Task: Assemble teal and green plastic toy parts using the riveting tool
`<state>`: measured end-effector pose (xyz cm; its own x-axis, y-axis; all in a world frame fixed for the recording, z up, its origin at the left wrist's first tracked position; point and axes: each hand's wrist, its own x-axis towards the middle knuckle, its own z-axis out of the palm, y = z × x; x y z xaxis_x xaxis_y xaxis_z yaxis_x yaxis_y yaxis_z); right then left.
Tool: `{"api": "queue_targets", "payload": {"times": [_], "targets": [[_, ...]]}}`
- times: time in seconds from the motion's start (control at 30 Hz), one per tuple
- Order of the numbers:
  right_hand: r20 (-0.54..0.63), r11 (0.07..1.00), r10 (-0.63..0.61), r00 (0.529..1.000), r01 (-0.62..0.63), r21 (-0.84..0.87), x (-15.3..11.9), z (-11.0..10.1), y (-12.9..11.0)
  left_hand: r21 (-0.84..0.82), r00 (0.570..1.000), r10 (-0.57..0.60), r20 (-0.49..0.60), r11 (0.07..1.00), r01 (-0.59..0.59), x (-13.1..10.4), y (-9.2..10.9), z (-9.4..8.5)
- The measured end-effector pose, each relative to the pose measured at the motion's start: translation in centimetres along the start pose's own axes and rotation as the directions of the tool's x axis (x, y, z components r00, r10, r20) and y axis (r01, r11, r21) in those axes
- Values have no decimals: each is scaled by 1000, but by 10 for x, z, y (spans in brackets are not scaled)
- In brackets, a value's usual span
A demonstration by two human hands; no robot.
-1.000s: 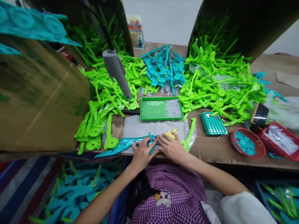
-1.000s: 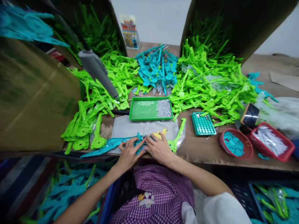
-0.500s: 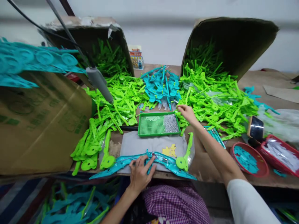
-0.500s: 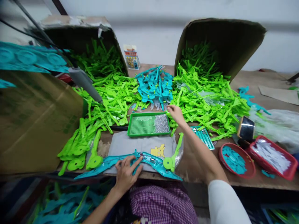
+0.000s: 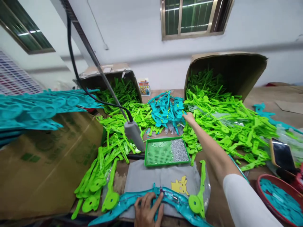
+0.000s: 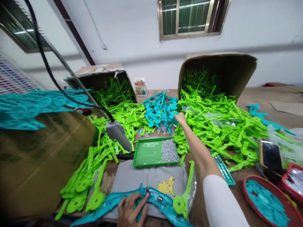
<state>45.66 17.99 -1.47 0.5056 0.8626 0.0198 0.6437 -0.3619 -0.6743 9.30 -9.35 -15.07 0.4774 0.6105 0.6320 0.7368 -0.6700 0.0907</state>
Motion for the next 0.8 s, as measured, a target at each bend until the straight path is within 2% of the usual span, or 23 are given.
{"api": "queue_targets", "payload": {"times": [0.07,0.17,0.27,0.37,0.43,0.47,0.53,0.57,0.6,0.63,0.7,0.73,0.8], "targets": [[-29,994,-12,1000,9,-106,-10,-9,7,0,1000,-8,-19,1000,8,-1,-2,3],[-48,965,-42,998,28,-260,-35,-29,16,-4,1000,6,12,1000,-6,0,-2,1],[-56,922,-78,995,51,-383,-70,-51,22,-14,999,-2,34,1000,2,5,1,-4],[-86,844,-135,987,69,-532,-107,-66,35,-48,998,-60,-7,997,60,9,8,-6],[-110,818,-166,980,74,-570,-127,-70,50,-73,994,-100,-33,993,97,10,12,-7],[-121,837,-169,978,78,-541,-135,-72,59,-82,993,-111,-38,991,108,11,14,-7],[-125,932,-139,982,87,-351,-144,-75,77,-97,992,-121,-29,988,118,10,16,-7],[-115,983,-96,989,76,-165,-148,-77,85,-102,992,-123,-23,987,120,10,16,-7],[-83,996,-41,996,47,74,-150,-79,91,-105,992,-125,-18,987,123,9,16,-7],[-23,945,11,1000,-3,327,-154,-82,96,-105,992,-123,-9,987,122,9,15,-7],[124,701,65,990,-134,700,-165,-86,101,-95,993,-116,6,989,116,7,14,-7],[185,581,67,980,-190,791,-173,-87,102,-89,994,-113,9,989,114,7,14,-7],[259,449,76,963,-265,853,-198,-83,101,-89,993,-118,12,989,119,6,14,-6]]}}
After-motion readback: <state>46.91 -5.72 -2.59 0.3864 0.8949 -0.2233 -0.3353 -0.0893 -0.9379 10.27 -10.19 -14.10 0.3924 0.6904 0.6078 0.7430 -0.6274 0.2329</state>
